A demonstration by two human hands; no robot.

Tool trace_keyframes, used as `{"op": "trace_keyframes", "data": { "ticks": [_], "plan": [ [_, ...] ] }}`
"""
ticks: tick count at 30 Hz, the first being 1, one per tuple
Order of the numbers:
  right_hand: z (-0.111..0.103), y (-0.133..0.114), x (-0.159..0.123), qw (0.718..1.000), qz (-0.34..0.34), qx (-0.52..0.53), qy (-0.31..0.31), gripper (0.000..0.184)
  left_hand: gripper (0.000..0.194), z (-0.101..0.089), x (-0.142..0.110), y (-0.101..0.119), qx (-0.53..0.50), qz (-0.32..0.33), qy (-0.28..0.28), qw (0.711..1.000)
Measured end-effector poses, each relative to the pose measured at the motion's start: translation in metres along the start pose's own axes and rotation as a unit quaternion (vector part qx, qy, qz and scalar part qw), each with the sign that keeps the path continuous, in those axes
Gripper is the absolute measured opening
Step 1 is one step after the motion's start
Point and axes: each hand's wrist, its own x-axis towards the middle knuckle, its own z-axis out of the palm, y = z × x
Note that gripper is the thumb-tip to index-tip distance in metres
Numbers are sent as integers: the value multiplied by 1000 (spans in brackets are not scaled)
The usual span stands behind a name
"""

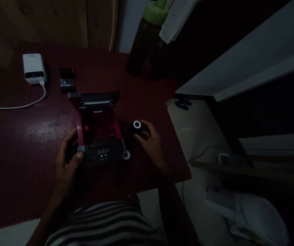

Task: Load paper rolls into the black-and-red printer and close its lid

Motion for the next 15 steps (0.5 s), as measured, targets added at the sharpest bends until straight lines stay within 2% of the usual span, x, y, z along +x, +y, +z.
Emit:
{"op": "trace_keyframes", "data": {
  "ticks": [1,3,5,6,9,15],
  "plan": [
    [-6,-1,-7,1000,-2,-14,5,49,58,0,0,0,-3,-4,0,1000],
    [-15,-3,-23,999,-9,-41,-3,34,58,0,0,0,-3,-11,-4,1000],
    [-18,-8,-40,997,-25,-50,-45,20,58,0,0,-1,-6,-15,-2,1000],
    [-17,-10,-47,996,-35,-44,-71,19,58,0,0,-2,-9,-17,0,1000],
    [-4,-14,-60,990,-67,-34,-120,29,58,1,1,-4,-15,-8,5,1000],
    [12,-14,-66,988,-108,-47,-100,28,57,0,0,-6,-18,11,-3,1000]
  ]
}}
